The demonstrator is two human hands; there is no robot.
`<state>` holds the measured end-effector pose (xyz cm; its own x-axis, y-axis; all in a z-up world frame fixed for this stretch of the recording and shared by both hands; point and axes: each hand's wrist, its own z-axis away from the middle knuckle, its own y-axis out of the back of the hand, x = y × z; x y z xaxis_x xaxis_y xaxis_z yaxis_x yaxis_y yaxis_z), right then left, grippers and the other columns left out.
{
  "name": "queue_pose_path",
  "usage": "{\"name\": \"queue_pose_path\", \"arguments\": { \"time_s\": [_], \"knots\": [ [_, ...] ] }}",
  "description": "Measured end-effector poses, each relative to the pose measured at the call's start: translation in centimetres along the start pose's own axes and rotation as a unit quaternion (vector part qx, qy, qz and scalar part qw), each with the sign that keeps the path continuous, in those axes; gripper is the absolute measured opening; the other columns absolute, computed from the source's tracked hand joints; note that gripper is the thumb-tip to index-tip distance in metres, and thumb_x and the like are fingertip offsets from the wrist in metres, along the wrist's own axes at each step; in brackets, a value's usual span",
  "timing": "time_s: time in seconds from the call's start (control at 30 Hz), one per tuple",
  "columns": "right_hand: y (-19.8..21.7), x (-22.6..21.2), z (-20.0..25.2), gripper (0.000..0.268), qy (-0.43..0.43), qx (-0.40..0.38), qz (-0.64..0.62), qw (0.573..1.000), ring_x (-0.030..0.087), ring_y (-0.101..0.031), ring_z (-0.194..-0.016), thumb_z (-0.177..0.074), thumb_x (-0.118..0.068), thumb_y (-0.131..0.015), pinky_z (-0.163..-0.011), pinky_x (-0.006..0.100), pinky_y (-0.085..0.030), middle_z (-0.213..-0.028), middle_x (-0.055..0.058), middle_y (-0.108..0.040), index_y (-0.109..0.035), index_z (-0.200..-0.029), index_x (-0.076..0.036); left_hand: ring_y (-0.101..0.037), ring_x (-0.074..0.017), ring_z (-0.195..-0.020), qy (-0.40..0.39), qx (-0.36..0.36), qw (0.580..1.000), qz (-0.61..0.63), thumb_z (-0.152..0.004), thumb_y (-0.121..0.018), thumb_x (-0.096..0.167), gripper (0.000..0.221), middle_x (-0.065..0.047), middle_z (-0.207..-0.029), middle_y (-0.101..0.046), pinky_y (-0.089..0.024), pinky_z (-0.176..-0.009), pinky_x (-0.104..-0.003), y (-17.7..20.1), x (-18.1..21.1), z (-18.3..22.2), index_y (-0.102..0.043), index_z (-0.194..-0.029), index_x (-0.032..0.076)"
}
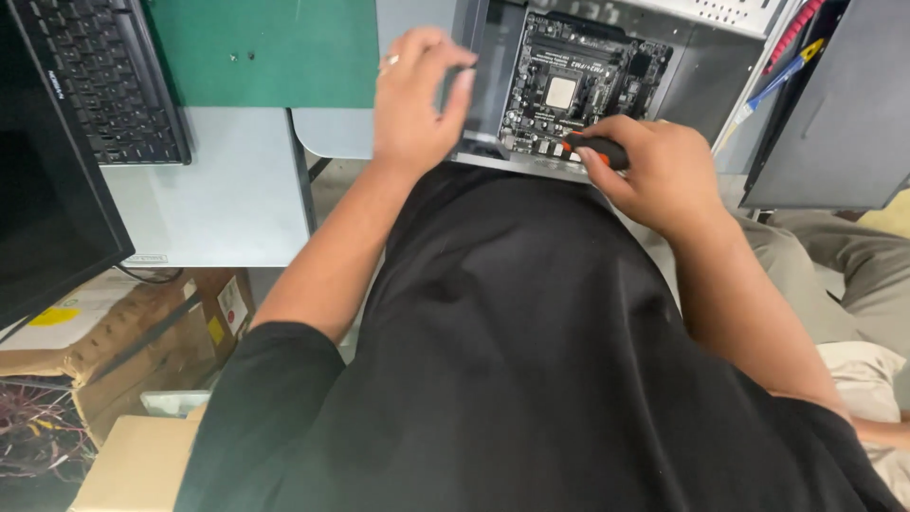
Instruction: The person is disassembling a computer by removing the motherboard and power supply unit using a screwdriver.
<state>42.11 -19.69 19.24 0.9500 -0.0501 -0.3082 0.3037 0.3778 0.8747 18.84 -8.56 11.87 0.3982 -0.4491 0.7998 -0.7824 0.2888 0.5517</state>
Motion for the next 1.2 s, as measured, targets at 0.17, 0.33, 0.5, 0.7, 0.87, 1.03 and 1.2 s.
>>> {"name": "queue_pose_path", "arguments": {
  "time_s": [0.17,0.33,0.5,0.7,0.87,1.03,1.2],
  "knots": [
    [-2.0,-0.9,-1.5,0.019,0.028,0.041,-0.032,0.998,0.025,-0.057,-0.058,-0.09,-0.028,-0.059,-0.047,0.039,-0.04,-0.058,0.002,-0.056,-0.065,-0.101,-0.014,-0.044,-0.0279,-0.107,0.024,-0.08,0.996,0.019,-0.09,-0.05,0.018,0.021,-0.011,-0.113,-0.037,-0.039,-0.087,-0.045,-0.2,-0.4,-0.3,-0.051,-0.11,0.013],
    [-2.8,-1.0,-1.7,0.021,0.036,0.061,-0.013,0.997,0.025,-0.056,-0.056,-0.091,-0.029,-0.061,-0.047,0.038,-0.041,-0.059,0.004,-0.057,-0.065,-0.101,-0.011,-0.044,-0.0262,-0.112,0.034,-0.083,0.994,0.061,-0.09,-0.051,0.016,0.023,-0.01,-0.115,-0.036,-0.036,-0.092,-0.045,-0.6,-1.1,0.0,-0.052,-0.112,0.014],
    [-2.3,-1.4,-1.6,0.019,0.024,0.062,-0.033,0.997,0.025,-0.058,-0.06,-0.092,-0.027,-0.06,-0.052,0.037,-0.043,-0.064,0.003,-0.06,-0.065,-0.098,-0.01,-0.044,-0.0241,-0.109,0.047,-0.063,0.991,0.112,-0.089,-0.051,0.017,0.021,-0.009,-0.111,-0.036,-0.039,-0.093,-0.041,-0.5,-1.0,-0.1,-0.055,-0.109,0.014],
    [-2.4,-1.9,-1.7,0.021,0.016,0.057,-0.026,0.998,0.025,-0.056,-0.053,-0.091,-0.027,-0.059,-0.048,0.037,-0.042,-0.062,0.004,-0.059,-0.065,-0.1,-0.009,-0.043,-0.0253,-0.11,0.038,-0.06,0.989,0.133,-0.09,-0.051,0.014,0.02,-0.01,-0.112,-0.036,-0.039,-0.095,-0.04,-0.4,-0.9,-0.2,-0.055,-0.109,0.011],
    [-2.7,-1.7,-1.5,0.02,0.017,0.069,-0.028,0.997,0.021,-0.052,-0.049,-0.092,-0.028,-0.06,-0.047,0.035,-0.04,-0.051,0.0,-0.05,-0.065,-0.099,-0.011,-0.043,-0.0247,-0.108,0.043,-0.058,0.986,0.15,-0.09,-0.05,0.015,0.021,-0.01,-0.111,-0.036,-0.037,-0.096,-0.038,-0.5,-1.0,-0.2,-0.055,-0.109,0.011],
    [-3.2,-1.4,-1.5,0.019,0.023,0.072,-0.028,0.997,0.019,-0.053,-0.049,-0.091,-0.028,-0.06,-0.046,0.035,-0.04,-0.047,-0.002,-0.047,-0.066,-0.098,-0.011,-0.042,-0.0246,-0.109,0.05,-0.061,0.986,0.147,-0.09,-0.05,0.016,0.02,-0.009,-0.111,-0.035,-0.038,-0.096,-0.039,-0.5,-0.8,-0.1,-0.055,-0.109,0.012],
    [-3.1,-1.1,-1.5,0.021,0.021,0.079,-0.004,0.997,0.026,-0.058,-0.057,-0.09,-0.03,-0.06,-0.048,0.038,-0.042,-0.066,0.005,-0.061,-0.065,-0.097,-0.011,-0.042,-0.0237,-0.108,0.052,-0.057,0.986,0.151,-0.09,-0.051,0.016,0.02,-0.009,-0.111,-0.035,-0.038,-0.096,-0.039,-0.5,-0.7,-0.1,-0.055,-0.109,0.012]
  ]
}}
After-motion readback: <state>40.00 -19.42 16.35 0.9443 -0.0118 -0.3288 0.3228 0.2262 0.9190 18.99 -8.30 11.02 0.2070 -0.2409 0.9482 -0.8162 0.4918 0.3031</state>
